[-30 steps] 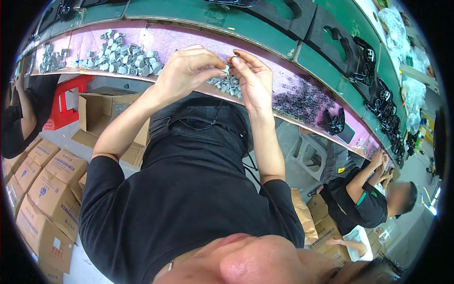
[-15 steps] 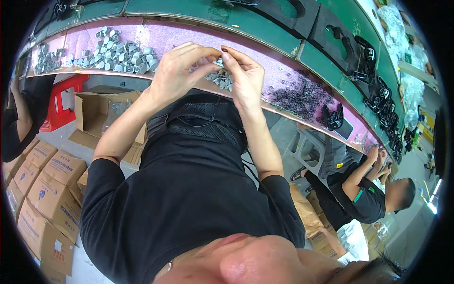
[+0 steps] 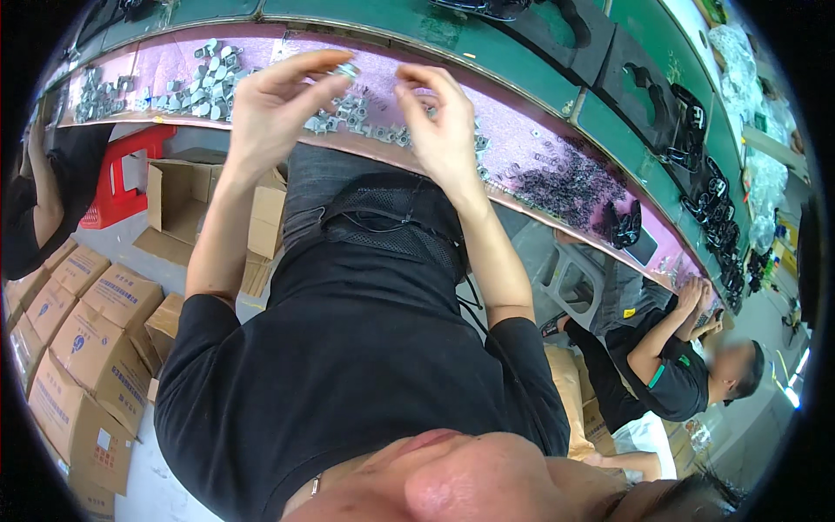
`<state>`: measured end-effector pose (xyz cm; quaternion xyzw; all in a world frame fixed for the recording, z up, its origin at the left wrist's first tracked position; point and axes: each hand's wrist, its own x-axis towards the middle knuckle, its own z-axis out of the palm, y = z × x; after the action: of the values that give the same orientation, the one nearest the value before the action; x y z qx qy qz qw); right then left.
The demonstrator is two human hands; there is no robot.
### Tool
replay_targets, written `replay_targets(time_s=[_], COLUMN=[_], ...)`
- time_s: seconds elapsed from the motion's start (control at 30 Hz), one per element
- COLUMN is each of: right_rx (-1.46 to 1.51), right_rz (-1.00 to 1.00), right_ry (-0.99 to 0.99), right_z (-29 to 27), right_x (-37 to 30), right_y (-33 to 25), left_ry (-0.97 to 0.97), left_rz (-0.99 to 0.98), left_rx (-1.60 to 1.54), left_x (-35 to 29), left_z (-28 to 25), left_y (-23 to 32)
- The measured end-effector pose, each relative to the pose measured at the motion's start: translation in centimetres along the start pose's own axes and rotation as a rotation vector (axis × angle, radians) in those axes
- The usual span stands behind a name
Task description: Assemble small components onto a game controller housing on a production line.
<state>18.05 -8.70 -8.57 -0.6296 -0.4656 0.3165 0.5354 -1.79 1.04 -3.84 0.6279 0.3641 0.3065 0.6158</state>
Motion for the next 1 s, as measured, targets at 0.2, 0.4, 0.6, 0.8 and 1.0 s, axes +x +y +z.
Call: replay_targets(time_s=[0.2, 0.4, 0.6, 0.8, 1.0], right_rx=[-0.586, -0.772, -0.619, -0.657, -0.613], right_rz=[-0.324, -0.397, -0.351, -0.409, -0.566], right_ry=[-0.246, -0.340, -0.246, -0.415, -0.415], right_z=[2.7, 6.6, 6.0, 9.3, 11.1], right_x=[0.3, 1.6, 1.7, 1.8, 1.5], right_y=[0.3, 1.5, 1.6, 1.4, 1.9], left_ry=[0.111, 0.140, 0.192, 0.266, 0.289], left_rz=[0.096, 0.053, 0.081, 0.053, 0.034], left_rx=[-0.023, -0.011, -0.012, 0.116, 0.179], left_x=[-0.5, -1.5, -0.8, -0.8, -1.6], left_z=[-2.2, -2.6, -4.1, -6.0, -6.7], left_y=[-0.6, -1.2, -0.9, -2.3, -3.5])
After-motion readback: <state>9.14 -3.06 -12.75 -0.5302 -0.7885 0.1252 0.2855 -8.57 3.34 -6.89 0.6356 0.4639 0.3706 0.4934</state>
